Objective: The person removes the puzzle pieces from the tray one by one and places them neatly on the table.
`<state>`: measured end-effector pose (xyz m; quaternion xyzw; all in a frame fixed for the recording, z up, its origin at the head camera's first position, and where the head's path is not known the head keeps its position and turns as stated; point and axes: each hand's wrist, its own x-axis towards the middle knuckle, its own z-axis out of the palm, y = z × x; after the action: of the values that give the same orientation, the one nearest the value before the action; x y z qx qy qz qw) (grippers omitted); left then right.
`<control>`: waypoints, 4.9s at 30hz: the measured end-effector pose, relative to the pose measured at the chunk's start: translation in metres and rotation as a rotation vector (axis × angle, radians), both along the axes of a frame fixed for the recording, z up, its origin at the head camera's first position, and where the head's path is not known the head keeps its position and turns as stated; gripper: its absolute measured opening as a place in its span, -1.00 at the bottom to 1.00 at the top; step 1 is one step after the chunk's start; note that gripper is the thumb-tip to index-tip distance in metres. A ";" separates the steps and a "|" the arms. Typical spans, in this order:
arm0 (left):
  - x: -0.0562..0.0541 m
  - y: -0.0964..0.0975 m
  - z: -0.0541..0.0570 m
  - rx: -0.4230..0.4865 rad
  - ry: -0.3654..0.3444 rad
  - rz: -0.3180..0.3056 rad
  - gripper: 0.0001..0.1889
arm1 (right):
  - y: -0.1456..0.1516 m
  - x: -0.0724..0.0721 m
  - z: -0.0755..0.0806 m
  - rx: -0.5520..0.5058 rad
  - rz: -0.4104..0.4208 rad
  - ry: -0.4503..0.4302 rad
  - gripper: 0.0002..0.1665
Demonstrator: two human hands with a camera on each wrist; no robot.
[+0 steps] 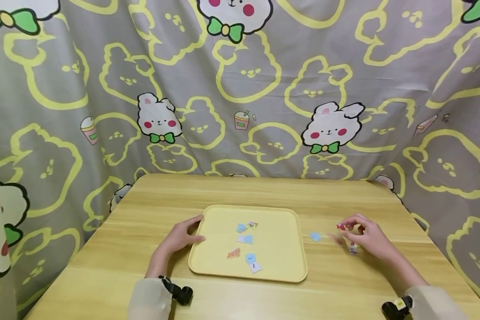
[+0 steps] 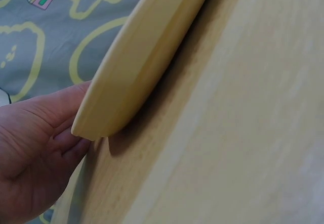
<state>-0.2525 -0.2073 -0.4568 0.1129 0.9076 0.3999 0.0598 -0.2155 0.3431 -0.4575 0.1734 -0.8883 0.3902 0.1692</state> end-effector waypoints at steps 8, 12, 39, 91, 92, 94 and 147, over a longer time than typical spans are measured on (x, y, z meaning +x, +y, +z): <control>0.003 -0.001 0.002 -0.021 0.014 -0.017 -0.22 | 0.018 0.001 -0.005 0.012 -0.046 -0.004 -0.76; 0.004 -0.003 0.003 -0.032 0.017 -0.017 -0.22 | 0.024 0.003 -0.005 0.013 -0.062 -0.015 -0.79; 0.002 0.000 -0.001 -0.011 0.010 -0.022 -0.22 | 0.063 0.025 -0.007 0.067 -0.137 -0.025 -0.84; 0.005 -0.002 0.002 -0.003 0.007 0.002 -0.23 | 0.063 0.023 -0.014 0.214 -0.067 -0.044 -0.79; 0.005 -0.002 0.002 -0.002 0.005 0.002 -0.23 | 0.063 0.023 -0.013 0.212 -0.070 -0.052 -0.80; 0.005 -0.002 0.003 0.000 0.003 0.004 -0.23 | 0.063 0.024 -0.012 0.191 -0.075 -0.072 -0.79; -0.002 0.000 0.000 0.050 -0.004 0.000 -0.23 | -0.128 -0.006 0.010 0.136 0.420 -0.026 -0.54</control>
<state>-0.2549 -0.2071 -0.4573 0.1136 0.8972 0.4226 0.0589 -0.2216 0.2149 -0.4473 0.3607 -0.8590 0.3582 0.0608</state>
